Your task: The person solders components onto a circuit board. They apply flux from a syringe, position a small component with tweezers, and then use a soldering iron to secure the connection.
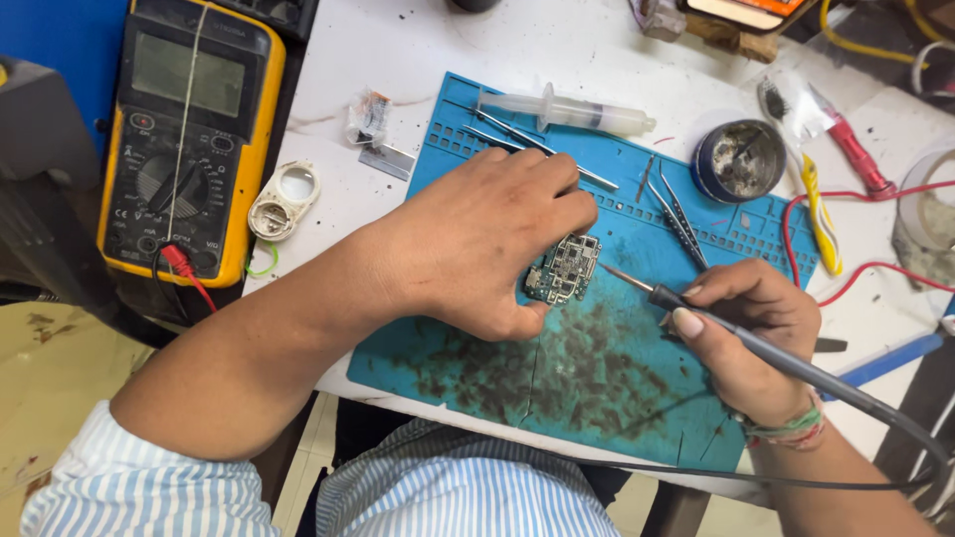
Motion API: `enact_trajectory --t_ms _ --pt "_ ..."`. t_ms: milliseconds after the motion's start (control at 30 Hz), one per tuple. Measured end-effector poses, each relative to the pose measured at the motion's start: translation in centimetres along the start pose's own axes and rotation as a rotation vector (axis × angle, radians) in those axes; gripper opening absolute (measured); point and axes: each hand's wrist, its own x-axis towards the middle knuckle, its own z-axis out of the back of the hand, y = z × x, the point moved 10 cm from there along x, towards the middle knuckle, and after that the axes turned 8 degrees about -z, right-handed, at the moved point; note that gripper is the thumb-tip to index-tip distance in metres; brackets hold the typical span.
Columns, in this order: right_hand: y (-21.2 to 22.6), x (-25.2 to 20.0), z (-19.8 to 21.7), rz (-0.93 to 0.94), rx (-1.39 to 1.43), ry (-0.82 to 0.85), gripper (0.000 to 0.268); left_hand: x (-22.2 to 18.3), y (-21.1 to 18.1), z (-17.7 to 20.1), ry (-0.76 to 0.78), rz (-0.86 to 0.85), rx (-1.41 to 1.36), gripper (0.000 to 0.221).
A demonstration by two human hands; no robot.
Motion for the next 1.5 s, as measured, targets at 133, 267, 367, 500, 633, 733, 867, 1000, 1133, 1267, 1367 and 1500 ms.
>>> enact_trajectory --t_ms 133,267,367,500,633,733,867,1000,1133,1267,1367,1500 --pt "0.5 -0.1 -0.3 0.081 -0.237 0.04 0.017 0.0 0.4 -0.5 0.022 0.029 -0.016 0.062" --pt "0.9 -0.1 -0.6 0.104 -0.233 0.058 0.016 0.0 0.3 -0.1 0.002 0.014 -0.016 0.062" --pt "1.1 0.0 -0.7 0.112 -0.243 0.05 0.016 0.1 0.4 -0.3 0.017 0.018 -0.009 0.062" --pt "1.5 0.0 -0.9 0.141 -0.27 0.05 0.016 0.0 0.5 -0.5 0.023 0.023 -0.003 0.063" --pt "1.8 0.0 -1.2 0.15 -0.258 0.063 0.015 0.1 0.7 -0.9 0.042 0.038 0.006 0.067" --pt "2.0 0.1 -1.4 0.151 -0.276 0.077 0.015 0.0 0.7 -0.8 0.038 0.039 0.009 0.067" --pt "2.2 0.2 -1.6 0.161 -0.309 0.072 0.015 0.1 0.8 -1.0 0.049 0.044 0.011 0.067" --pt "2.3 0.3 -1.8 0.165 -0.322 0.08 0.015 0.1 0.9 -1.2 0.069 0.054 0.017 0.067" --pt "2.3 0.4 -1.8 0.165 -0.343 0.08 0.015 0.1 0.9 -1.2 0.064 0.044 0.018 0.066" --pt "2.5 0.3 -1.9 0.171 -0.34 0.081 0.015 0.1 1.0 -1.3 0.068 0.047 0.021 0.068" --pt "2.6 0.4 -2.0 0.164 -0.352 0.083 0.015 0.1 0.9 -1.2 0.058 0.043 0.022 0.068" --pt "2.7 0.4 -2.0 0.169 -0.35 0.085 0.015 0.1 1.0 -1.4 0.078 0.051 0.029 0.068"
